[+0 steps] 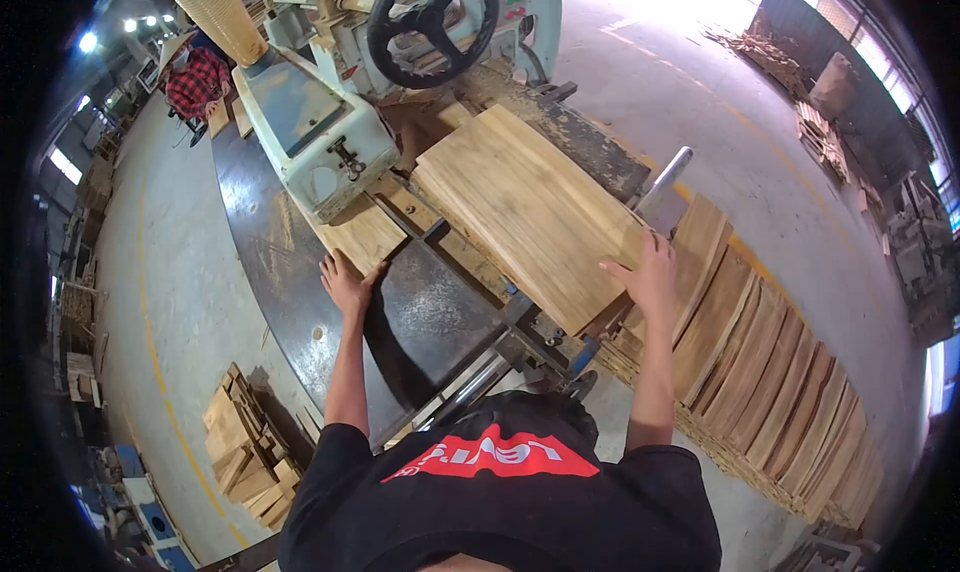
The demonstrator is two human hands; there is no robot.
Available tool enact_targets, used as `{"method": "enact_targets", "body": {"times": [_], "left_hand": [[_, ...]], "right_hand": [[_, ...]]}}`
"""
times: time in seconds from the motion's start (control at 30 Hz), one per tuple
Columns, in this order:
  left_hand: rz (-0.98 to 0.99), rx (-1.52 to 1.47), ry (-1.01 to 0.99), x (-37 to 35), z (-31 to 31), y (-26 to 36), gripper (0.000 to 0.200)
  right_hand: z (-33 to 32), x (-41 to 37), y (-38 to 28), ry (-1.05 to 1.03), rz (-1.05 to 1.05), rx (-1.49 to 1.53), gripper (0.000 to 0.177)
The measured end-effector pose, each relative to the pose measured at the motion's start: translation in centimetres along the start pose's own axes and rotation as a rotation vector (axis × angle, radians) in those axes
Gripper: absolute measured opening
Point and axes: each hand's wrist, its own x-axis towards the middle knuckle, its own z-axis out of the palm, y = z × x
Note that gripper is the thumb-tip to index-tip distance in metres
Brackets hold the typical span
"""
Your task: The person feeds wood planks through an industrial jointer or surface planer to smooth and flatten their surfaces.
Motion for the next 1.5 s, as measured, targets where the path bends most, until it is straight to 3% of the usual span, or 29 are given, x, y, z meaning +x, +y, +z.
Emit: {"method": "enact_targets", "body": {"times": [0.13, 0.2, 0.27, 0.4, 0.53, 0.57, 0.63, 0.73, 0.8, 0.9, 1.0, 1.07, 1.1, 1.17, 1.27, 1.43, 1.5], "left_hand": [[0.019, -0.059, 0.182, -1.0, -0.1, 1.1, 0.120], [0.042, -0.127, 0.292, -3.3, 0.6, 2.9, 0.102], [0.084, -0.349, 0.261, -7.1, 0.7, 6.0, 0.099], [0.122, -0.687, -0.029, -16.5, -3.3, 15.6, 0.105], [0.264, -0.856, -0.435, -20.7, -6.4, 21.4, 0.140], [0.245, -0.921, -0.494, -21.4, -6.0, 21.9, 0.152], [0.196, -0.995, -0.458, -22.1, -6.6, 22.8, 0.157], [0.184, -1.078, -0.421, -22.5, -6.7, 21.8, 0.162], [0.016, -1.509, -0.515, -22.4, -9.3, 22.6, 0.159], [0.090, -1.500, -0.470, -24.0, -8.8, 20.8, 0.154], [-0.035, -1.407, -0.451, -26.3, -9.7, 20.7, 0.151], [0.003, -1.354, -0.357, -26.9, -10.4, 19.8, 0.148], [-0.030, -1.337, -0.328, -27.5, -11.0, 19.1, 0.147], [-0.205, -1.331, -0.264, -29.6, -13.7, 18.1, 0.143], [-0.069, -0.760, -0.062, -32.8, -15.8, 14.3, 0.140], [-0.238, -0.691, -0.045, -37.0, -18.0, 11.1, 0.133], [-0.228, -0.647, -0.061, -36.9, -18.2, 9.5, 0.129]], "right_hand": [[-0.1, -0.3, -0.9, 0.014, 0.056, 0.044, 0.117], [-0.5, -0.8, -1.9, -0.018, 0.054, -0.050, 0.119], [-1.3, -0.8, -2.7, -0.079, 0.056, -0.099, 0.119], [-1.4, -1.5, -2.8, -0.158, 0.062, -0.132, 0.112], [-2.9, -0.9, -2.9, -0.212, 0.048, -0.099, 0.100], [-3.6, -0.3, -3.2, -0.340, 0.025, 0.056, 0.092], [-5.0, 0.3, -3.3, -0.589, -0.006, 0.373, 0.076], [-5.0, -1.5, -4.8, -0.680, -0.189, 0.820, 0.053], [-6.5, -3.1, -6.7, -0.636, -0.304, 0.880, 0.043], [-7.9, -5.4, -9.6, -0.638, -0.322, 1.013, 0.041], [-8.8, -8.6, -11.9, -0.674, -0.378, 1.074, 0.044], [-9.0, -10.6, -13.5, -0.596, -0.564, 1.099, 0.049], [-9.7, -11.2, -14.0, -0.682, -0.559, 1.104, 0.052], [-8.9, -12.4, -14.7, -0.772, -0.513, 1.203, 0.052], [-6.1, -12.9, -15.1, -0.938, -0.444, 1.304, 0.053], [1.1, -14.8, -14.3, -1.181, -0.251, 1.385, 0.054], [3.2, -15.6, -13.6, -1.187, -0.113, 1.440, 0.053]]}}
